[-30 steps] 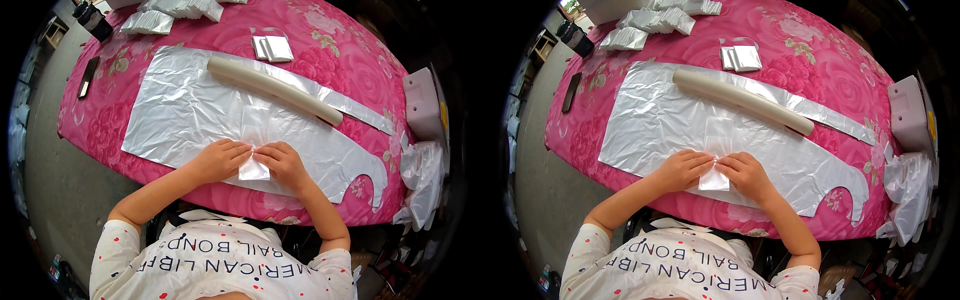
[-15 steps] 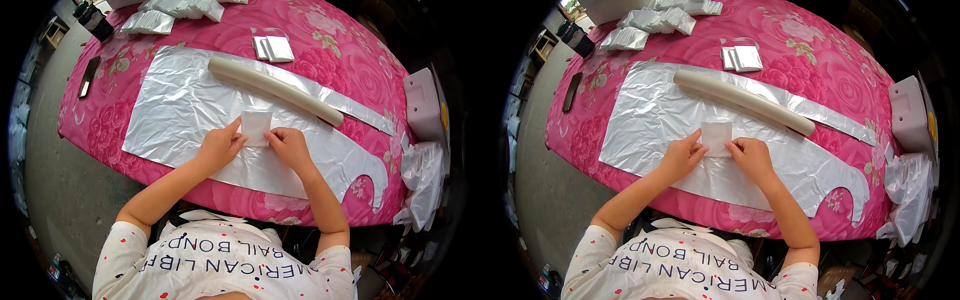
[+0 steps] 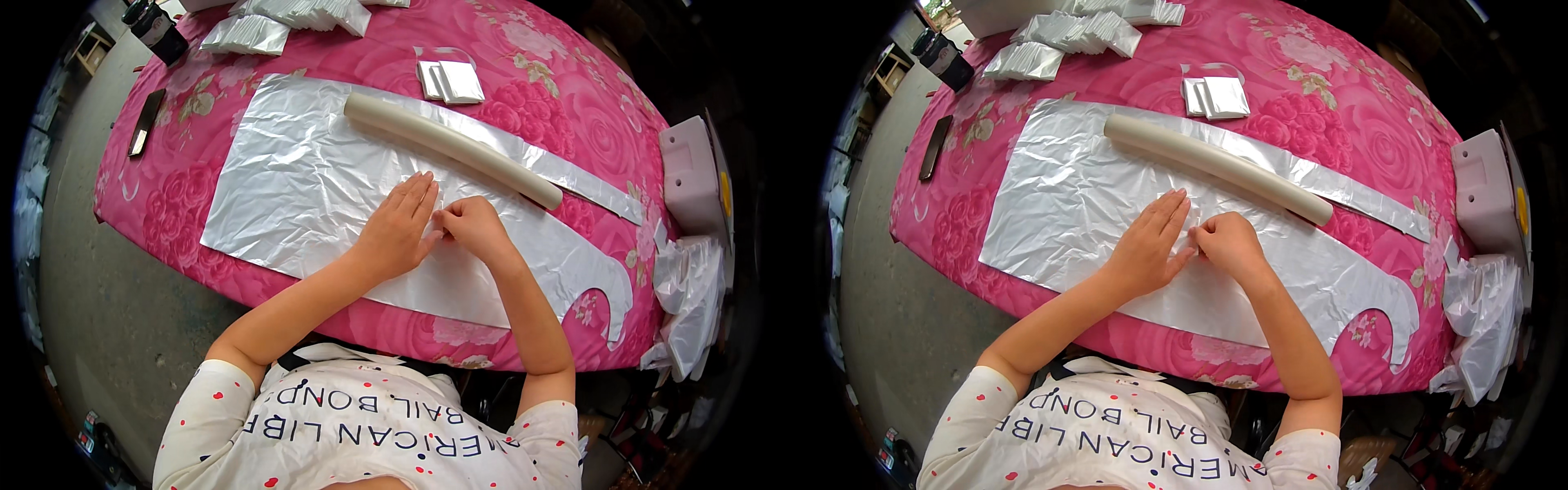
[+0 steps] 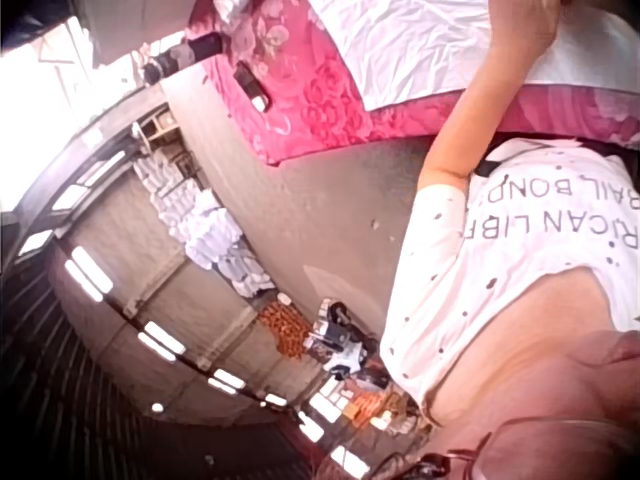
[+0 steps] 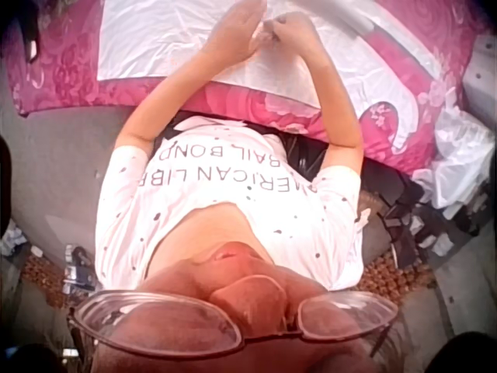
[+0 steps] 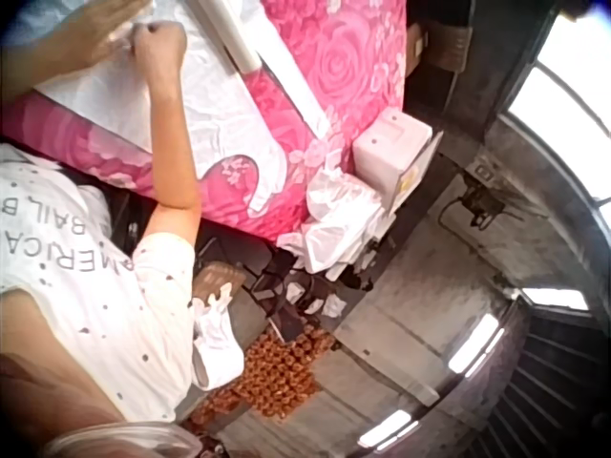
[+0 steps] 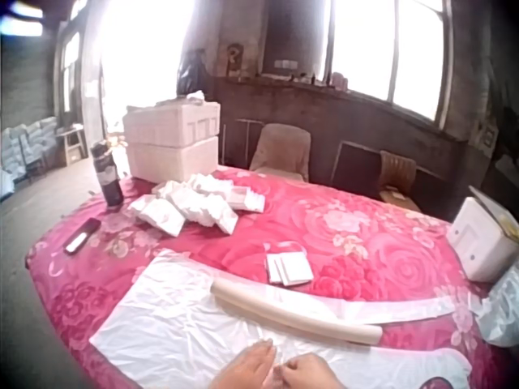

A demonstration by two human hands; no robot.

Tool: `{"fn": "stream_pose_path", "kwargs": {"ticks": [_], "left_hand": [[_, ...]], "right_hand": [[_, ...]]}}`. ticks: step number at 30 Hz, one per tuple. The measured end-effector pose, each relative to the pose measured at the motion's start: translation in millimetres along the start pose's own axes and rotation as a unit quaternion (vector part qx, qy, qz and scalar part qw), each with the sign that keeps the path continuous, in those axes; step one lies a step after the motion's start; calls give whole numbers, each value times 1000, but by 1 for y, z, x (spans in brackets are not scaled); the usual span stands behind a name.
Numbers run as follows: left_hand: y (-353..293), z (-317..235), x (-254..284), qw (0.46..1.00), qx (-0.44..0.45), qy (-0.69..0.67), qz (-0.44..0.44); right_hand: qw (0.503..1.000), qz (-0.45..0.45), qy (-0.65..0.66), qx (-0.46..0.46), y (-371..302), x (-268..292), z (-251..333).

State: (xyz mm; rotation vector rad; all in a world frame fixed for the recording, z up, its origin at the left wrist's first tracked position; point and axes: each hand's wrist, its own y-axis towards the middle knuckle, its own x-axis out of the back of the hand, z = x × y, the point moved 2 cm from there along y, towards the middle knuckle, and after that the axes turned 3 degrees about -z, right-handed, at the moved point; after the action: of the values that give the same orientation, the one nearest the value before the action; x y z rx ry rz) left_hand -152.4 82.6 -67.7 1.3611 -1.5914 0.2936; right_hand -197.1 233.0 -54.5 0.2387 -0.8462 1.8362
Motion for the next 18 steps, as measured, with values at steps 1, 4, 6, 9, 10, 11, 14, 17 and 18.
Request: {"fn": "stream_pose_path", "kwargs": {"ticks": [1, 4, 6, 9, 10, 11, 14, 17, 18], "left_hand": [[1, -4, -6, 999, 9, 32, 19], [-3, 0, -19, 994, 39, 71, 72], [-4, 0, -19, 992, 34, 97, 72], [-4, 4, -22, 987, 40, 111, 110], [-4, 4, -21, 989, 40, 104, 100], [-5, 4, -21, 990, 40, 97, 90], [-9, 5, -17, 996, 30, 63, 49], [-24, 4, 2, 998, 60, -20, -2], [-34, 2, 13, 995, 75, -56, -19]], "right_hand": [[1000, -5, 7, 1, 0, -1, -3], [1000, -21, 1, -10, -6, -1, 2], [999, -40, -21, 0, -13, -4, 4], [989, -84, -112, 39, -25, -5, 4], [980, -98, -165, 42, -29, -6, 4], [969, -110, -218, 45, -32, -6, 4], [942, -92, -319, 39, -41, 8, 9], [885, -172, -325, 286, -38, 3, 15], [868, -177, -318, 337, -34, -1, 18]]}}
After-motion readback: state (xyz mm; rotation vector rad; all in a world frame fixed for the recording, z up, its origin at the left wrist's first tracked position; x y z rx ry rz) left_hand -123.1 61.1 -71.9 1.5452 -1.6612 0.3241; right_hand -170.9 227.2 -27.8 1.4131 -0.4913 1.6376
